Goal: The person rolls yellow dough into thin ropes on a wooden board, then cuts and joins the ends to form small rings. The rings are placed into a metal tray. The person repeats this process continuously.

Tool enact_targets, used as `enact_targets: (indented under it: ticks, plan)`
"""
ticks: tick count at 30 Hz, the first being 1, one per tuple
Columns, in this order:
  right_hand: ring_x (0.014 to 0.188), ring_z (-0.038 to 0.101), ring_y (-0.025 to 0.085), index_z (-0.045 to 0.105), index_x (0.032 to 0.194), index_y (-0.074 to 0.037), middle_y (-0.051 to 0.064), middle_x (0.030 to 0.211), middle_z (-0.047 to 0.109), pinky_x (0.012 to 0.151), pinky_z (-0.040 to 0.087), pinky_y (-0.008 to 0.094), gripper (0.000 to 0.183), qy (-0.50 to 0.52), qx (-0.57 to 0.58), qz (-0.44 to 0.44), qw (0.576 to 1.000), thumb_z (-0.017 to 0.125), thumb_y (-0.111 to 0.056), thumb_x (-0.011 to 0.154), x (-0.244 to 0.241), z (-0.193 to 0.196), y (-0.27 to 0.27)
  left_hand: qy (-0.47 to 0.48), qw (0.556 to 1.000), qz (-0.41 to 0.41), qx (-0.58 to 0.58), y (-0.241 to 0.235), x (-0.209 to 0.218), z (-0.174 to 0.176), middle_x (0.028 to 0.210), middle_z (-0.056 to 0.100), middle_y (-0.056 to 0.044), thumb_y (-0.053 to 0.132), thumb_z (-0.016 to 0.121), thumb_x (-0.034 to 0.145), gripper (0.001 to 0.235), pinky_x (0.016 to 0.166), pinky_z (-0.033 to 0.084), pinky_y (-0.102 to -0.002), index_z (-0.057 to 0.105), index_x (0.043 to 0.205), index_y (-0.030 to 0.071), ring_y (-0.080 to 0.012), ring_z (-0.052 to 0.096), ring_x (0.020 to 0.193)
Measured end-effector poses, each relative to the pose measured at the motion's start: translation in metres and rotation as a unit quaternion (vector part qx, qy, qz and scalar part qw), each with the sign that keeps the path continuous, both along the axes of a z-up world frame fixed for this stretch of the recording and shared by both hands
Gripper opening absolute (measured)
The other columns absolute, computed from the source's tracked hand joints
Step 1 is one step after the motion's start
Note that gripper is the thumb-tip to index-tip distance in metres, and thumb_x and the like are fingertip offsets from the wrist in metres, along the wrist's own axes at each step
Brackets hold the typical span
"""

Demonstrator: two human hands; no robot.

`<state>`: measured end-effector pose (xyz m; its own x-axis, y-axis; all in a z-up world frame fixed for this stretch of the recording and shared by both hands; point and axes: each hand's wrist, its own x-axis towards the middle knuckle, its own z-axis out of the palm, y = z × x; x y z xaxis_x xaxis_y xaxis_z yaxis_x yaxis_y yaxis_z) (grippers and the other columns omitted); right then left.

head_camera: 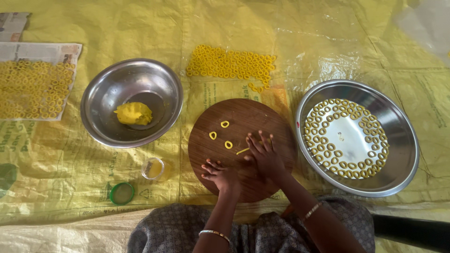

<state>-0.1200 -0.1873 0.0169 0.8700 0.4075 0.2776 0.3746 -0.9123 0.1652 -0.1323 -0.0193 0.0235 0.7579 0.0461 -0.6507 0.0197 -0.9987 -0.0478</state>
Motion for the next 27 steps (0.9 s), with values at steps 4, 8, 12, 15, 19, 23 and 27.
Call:
enact_targets:
  ticks: [4, 8, 12, 15, 19, 23, 27]
  plan:
    - [0.155, 0.017, 0.035, 0.037, 0.156, -0.007, 0.006, 0.166, 0.029, 0.123, 0.012, 0.06, 0.073, 0.045, -0.002, 0.003, 0.999, 0.041, -0.055, 0.1, 0.003, 0.005, -0.002, 0.001, 1.0, 0.005, 0.001, 0.0, -0.001, 0.012, 0.162, -0.005, -0.045, 0.029, 0.066, 0.1, 0.082, 0.112, 0.019, -0.078, 0.025, 0.157, -0.013, -0.0681, -0.001, 0.146]
    - [0.155, 0.017, 0.036, 0.036, 0.157, -0.009, 0.008, 0.167, 0.027, 0.122, 0.012, 0.06, 0.075, 0.087, 0.005, -0.01, 0.996, 0.042, -0.055, 0.097, -0.052, 0.009, -0.007, -0.005, 1.0, 0.012, -0.026, 0.003, -0.001, 0.012, 0.162, -0.005, -0.045, 0.028, 0.065, 0.101, 0.076, 0.113, 0.018, -0.079, 0.026, 0.156, -0.008, -0.0685, -0.002, 0.147]
    - [0.156, 0.017, 0.037, 0.036, 0.156, -0.008, 0.008, 0.168, 0.026, 0.123, 0.014, 0.06, 0.075, 0.089, 0.003, -0.012, 0.996, 0.042, -0.055, 0.097, -0.067, 0.007, -0.011, 0.009, 0.999, 0.009, -0.033, 0.002, -0.001, 0.005, 0.163, -0.004, -0.044, 0.026, 0.063, 0.102, 0.071, 0.114, 0.018, -0.079, 0.028, 0.157, 0.0, -0.0681, -0.002, 0.148]
    - [0.154, 0.018, 0.038, 0.037, 0.155, -0.006, 0.009, 0.166, 0.026, 0.121, 0.014, 0.062, 0.078, 0.088, 0.008, -0.022, 0.996, 0.041, -0.058, 0.098, -0.034, 0.002, -0.006, -0.012, 1.0, 0.005, -0.003, 0.003, -0.002, -0.001, 0.161, -0.004, -0.046, 0.03, 0.065, 0.101, 0.082, 0.111, 0.019, -0.079, 0.023, 0.158, -0.011, -0.0683, 0.0, 0.145]
    - [0.155, 0.019, 0.038, 0.038, 0.155, -0.004, 0.009, 0.167, 0.027, 0.123, 0.016, 0.062, 0.08, 0.023, -0.009, -0.002, 1.0, 0.041, -0.061, 0.099, 0.006, 0.003, -0.001, -0.005, 1.0, 0.008, 0.01, -0.002, 0.001, -0.005, 0.162, -0.004, -0.045, 0.029, 0.064, 0.101, 0.08, 0.113, 0.02, -0.077, 0.024, 0.157, -0.012, -0.0676, 0.0, 0.147]
    - [0.153, 0.018, 0.04, 0.037, 0.155, -0.003, 0.011, 0.166, 0.025, 0.121, 0.016, 0.061, 0.082, 0.084, -0.003, -0.006, 0.996, 0.044, -0.059, 0.097, -0.015, 0.012, -0.007, -0.024, 0.999, 0.024, -0.003, -0.002, 0.0, -0.009, 0.161, -0.003, -0.045, 0.03, 0.061, 0.103, 0.079, 0.113, 0.02, -0.076, 0.023, 0.156, -0.013, -0.0679, 0.002, 0.146]
    - [0.152, 0.018, 0.04, 0.035, 0.154, -0.003, 0.014, 0.166, 0.024, 0.119, 0.017, 0.062, 0.082, 0.135, -0.004, -0.022, 0.991, 0.049, -0.058, 0.095, -0.072, 0.018, -0.013, -0.027, 1.0, 0.011, 0.009, 0.001, 0.003, -0.009, 0.161, -0.002, -0.044, 0.029, 0.063, 0.101, 0.083, 0.113, 0.022, -0.075, 0.019, 0.158, -0.012, -0.0671, 0.004, 0.146]
